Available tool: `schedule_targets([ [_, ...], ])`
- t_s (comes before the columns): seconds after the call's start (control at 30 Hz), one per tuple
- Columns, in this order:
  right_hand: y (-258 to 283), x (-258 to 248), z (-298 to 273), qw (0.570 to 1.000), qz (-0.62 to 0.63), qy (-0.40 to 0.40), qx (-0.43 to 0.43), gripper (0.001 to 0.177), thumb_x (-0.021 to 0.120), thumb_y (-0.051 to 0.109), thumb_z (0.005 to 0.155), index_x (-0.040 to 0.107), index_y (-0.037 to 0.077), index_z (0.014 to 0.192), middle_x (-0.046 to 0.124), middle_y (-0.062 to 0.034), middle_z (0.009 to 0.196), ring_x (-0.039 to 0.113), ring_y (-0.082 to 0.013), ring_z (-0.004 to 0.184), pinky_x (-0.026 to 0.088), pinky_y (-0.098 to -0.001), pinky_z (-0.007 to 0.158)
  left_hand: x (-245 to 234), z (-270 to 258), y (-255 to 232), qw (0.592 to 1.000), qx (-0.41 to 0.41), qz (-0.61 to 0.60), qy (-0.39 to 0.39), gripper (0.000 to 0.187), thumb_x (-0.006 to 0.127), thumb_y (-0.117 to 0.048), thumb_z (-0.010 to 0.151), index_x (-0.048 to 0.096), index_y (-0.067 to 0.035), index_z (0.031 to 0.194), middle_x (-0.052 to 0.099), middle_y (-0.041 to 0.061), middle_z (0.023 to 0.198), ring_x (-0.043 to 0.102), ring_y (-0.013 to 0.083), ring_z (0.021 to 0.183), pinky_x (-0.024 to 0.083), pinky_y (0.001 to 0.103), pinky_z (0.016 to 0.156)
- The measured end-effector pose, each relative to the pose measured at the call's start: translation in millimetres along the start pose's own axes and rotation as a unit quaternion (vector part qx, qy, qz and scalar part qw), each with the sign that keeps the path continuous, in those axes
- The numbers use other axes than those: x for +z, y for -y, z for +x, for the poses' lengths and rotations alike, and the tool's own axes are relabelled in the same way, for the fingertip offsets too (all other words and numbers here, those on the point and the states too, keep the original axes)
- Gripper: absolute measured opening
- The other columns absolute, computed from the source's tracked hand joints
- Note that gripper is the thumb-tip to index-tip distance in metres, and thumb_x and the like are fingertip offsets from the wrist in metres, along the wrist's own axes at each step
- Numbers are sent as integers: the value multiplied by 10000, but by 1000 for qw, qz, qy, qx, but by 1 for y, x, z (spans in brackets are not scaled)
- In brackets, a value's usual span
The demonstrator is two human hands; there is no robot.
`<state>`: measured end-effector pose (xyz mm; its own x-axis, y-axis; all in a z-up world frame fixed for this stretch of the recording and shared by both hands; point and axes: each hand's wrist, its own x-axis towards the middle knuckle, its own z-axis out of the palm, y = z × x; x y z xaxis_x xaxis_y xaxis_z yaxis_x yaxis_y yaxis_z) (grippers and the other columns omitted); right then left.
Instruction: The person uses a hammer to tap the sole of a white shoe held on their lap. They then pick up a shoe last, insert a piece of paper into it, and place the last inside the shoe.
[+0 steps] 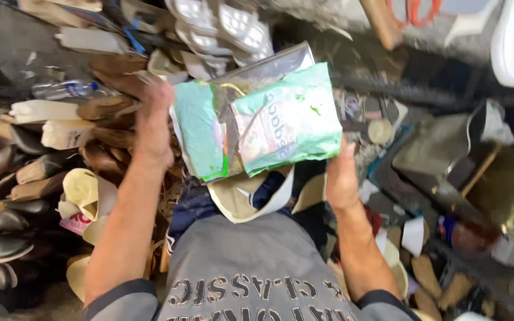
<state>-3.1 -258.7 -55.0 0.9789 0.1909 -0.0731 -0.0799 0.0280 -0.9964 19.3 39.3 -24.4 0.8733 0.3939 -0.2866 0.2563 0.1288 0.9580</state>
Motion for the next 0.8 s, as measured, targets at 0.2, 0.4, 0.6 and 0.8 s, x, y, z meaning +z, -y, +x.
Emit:
schedule_targets([
  [0.2, 43, 55, 17, 996, 15, 62, -58, 653, 190, 496, 1099, 397, 66, 1544, 333, -154, 1647, 231, -328, 1554, 103, -482, 1293, -41, -10, 33, 895, -259, -349, -98, 450, 675, -531, 873, 729, -187, 1159, 756, 83, 1129, 729, 205, 920, 582, 339, 889],
  [0.4, 6, 43, 28, 913, -395, 94, -41, 567, 480, 330, 1030, 428, 76, 1534, 502, -217, 1429, 499, -412, 1317, 384, -532, 1084, -37, -13, 19, 820, -154, -548, -57, 412, 637, -398, 965, 712, -114, 1255, 714, 99, 1286, 713, 241, 1110, 543, 388, 1056],
  [0.6, -12, 36, -8, 815, -567, 117, 19, 493, 520, 436, 1010, 592, 143, 1400, 682, -100, 1078, 689, -339, 948, 545, -466, 737, -36, 72, -3, 871, -93, -457, -156, 767, 727, -570, 693, 621, -147, 1324, 674, 97, 1196, 670, 257, 1062, 520, 442, 990],
  [0.8, 1, 36, -14, 858, -505, 87, 36, 340, 508, 309, 1028, 659, 86, 1235, 702, -115, 1045, 686, -337, 944, 512, -462, 744, -7, 187, 26, 889, 42, -448, -85, 707, 674, -649, 688, 699, -88, 1117, 749, 170, 998, 750, 417, 979, 594, 547, 761],
])
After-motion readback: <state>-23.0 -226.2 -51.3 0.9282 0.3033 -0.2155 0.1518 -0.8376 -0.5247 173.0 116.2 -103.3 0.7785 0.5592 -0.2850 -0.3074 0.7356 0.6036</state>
